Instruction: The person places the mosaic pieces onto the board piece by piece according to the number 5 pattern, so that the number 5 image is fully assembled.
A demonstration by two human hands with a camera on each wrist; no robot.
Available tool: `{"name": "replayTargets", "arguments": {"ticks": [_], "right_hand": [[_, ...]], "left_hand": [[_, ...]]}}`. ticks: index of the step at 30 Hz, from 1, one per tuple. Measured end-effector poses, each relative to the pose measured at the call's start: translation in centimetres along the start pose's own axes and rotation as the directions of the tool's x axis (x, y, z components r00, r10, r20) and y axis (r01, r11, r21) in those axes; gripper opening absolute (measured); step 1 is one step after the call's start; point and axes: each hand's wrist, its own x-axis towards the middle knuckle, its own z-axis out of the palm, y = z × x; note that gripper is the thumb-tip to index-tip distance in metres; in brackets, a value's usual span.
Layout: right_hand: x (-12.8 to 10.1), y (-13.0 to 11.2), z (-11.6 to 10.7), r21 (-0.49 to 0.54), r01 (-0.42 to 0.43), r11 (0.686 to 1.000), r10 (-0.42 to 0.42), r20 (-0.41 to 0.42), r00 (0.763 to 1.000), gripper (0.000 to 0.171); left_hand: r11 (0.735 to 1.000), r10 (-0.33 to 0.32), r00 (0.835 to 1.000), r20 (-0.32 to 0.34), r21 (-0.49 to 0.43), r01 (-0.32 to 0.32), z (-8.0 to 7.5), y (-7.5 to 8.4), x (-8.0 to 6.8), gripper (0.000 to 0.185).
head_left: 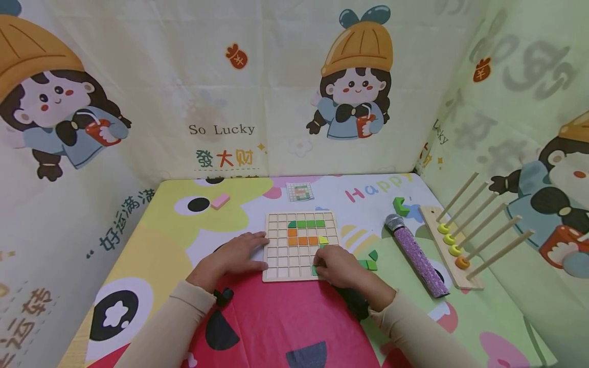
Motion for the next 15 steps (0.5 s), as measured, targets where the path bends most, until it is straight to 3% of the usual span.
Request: {"name": "replayTargets", "arguments": {"ticks": [4, 11, 15], "right_hand": [[-0.1, 0.2, 0.1, 0.01, 0.0, 1.0, 0.0, -0.011, 1.0, 0.005], [-0.9, 1.8, -0.6, 0.153, 0.035, 0.988, -0.031, -0.031, 0.999, 0.01], [-1.8, 2.9, -1.7, 0.209, 0.011, 0.978, -0.006, -0.024, 1.0, 0.016]], "left_hand": [[1.0, 0.001, 1.0, 0.002, 0.002, -0.001, 0.0, 0.0, 0.1, 0.079], [1.0, -0.005, 1.0, 0.003, 0.001, 0.005, 0.0, 0.1, 0.1, 0.08], [1.0, -0.001, 1.0, 0.005, 0.012, 0.001, 0.1, 0.1, 0.1, 0.079]]}}
